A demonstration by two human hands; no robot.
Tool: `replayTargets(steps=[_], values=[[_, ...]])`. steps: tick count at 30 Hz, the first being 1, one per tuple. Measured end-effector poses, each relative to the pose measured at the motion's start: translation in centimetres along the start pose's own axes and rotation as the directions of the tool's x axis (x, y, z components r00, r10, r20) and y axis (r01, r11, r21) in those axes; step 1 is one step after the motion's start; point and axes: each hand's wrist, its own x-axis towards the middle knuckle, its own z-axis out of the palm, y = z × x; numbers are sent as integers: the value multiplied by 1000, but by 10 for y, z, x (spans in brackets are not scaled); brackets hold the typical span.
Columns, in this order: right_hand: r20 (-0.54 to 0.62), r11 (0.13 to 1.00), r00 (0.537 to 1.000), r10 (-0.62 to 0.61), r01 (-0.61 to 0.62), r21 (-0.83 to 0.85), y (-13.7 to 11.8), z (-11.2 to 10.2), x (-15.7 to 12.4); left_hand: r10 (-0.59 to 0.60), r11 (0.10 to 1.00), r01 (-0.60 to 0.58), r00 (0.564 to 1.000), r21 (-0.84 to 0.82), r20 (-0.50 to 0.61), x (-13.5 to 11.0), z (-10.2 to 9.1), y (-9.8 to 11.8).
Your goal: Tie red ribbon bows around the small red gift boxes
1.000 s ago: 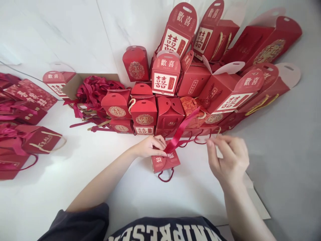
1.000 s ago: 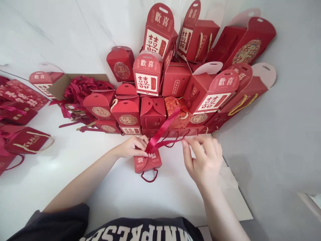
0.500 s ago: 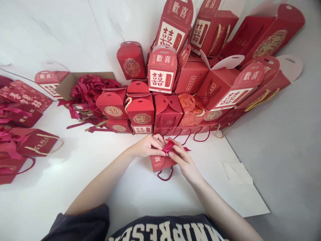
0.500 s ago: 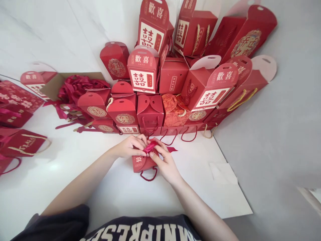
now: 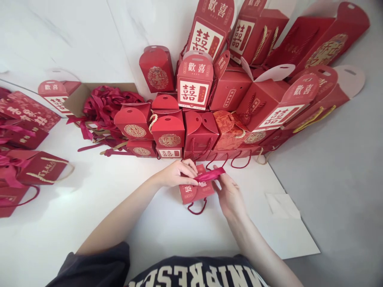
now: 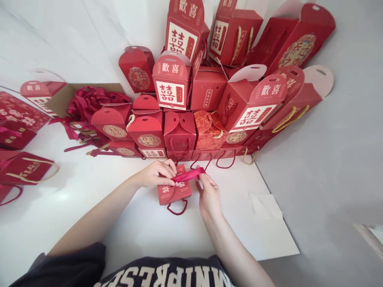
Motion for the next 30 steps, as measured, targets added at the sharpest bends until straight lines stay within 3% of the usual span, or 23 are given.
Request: replayTargets(steps=[4, 6, 8, 10, 11, 14, 17, 18, 19, 21, 23, 24, 26, 30], values=[[-120, 975, 976, -184, 166, -146, -3, -31, -2, -7, 1000, 7, 1000, -8, 3, 0, 1, 1], [-131, 911, 919, -372, 335, -240, -8, -37, -11, -22, 1000, 22, 1000, 2, 4, 0, 1, 3], [-96, 785, 805, -586, 535, -312, -16, -33, -24, -39, 999, 39, 999, 20, 12, 0, 0, 5], [24, 626, 674, -738, 697, -349, -29, -21, -40, -54, 998, 53, 998, 34, 27, 0, -1, 8], [119, 539, 613, -781, 758, -367, -36, -12, -46, -60, 998, 58, 998, 37, 38, 0, -2, 10], [332, 349, 502, -799, 836, -425, -53, 18, -60, -72, 997, 71, 995, 26, 70, 0, -5, 16], [546, 283, 441, -712, 892, -353, -54, 48, -61, -88, 996, 87, 991, 14, 101, 0, -7, 24], [638, 238, 378, -671, 925, -298, -51, 57, -60, -103, 995, 101, 989, 17, 104, 1, -7, 26], [723, 159, 281, -631, 959, -234, -45, 66, -60, -122, 993, 120, 987, 22, 101, 1, -8, 28], [856, -76, 72, -512, 989, -129, -30, 79, -58, -164, 986, 162, 982, 35, 89, 3, -8, 31], [954, -285, -55, -294, 958, -32, -11, 87, -58, -187, 982, 184, 978, 43, 96, 5, -10, 31], [979, -339, -85, -184, 941, 18, -2, 91, -57, -193, 981, 189, 975, 45, 106, 6, -10, 31], [995, -373, -95, 0, 924, 89, 14, 95, -57, -196, 980, 191, 972, 57, 125, 8, -11, 30], [985, -426, 25, 172, 903, 52, 32, 99, -52, -213, 971, 201, 973, 128, 84, 8, -8, 32]])
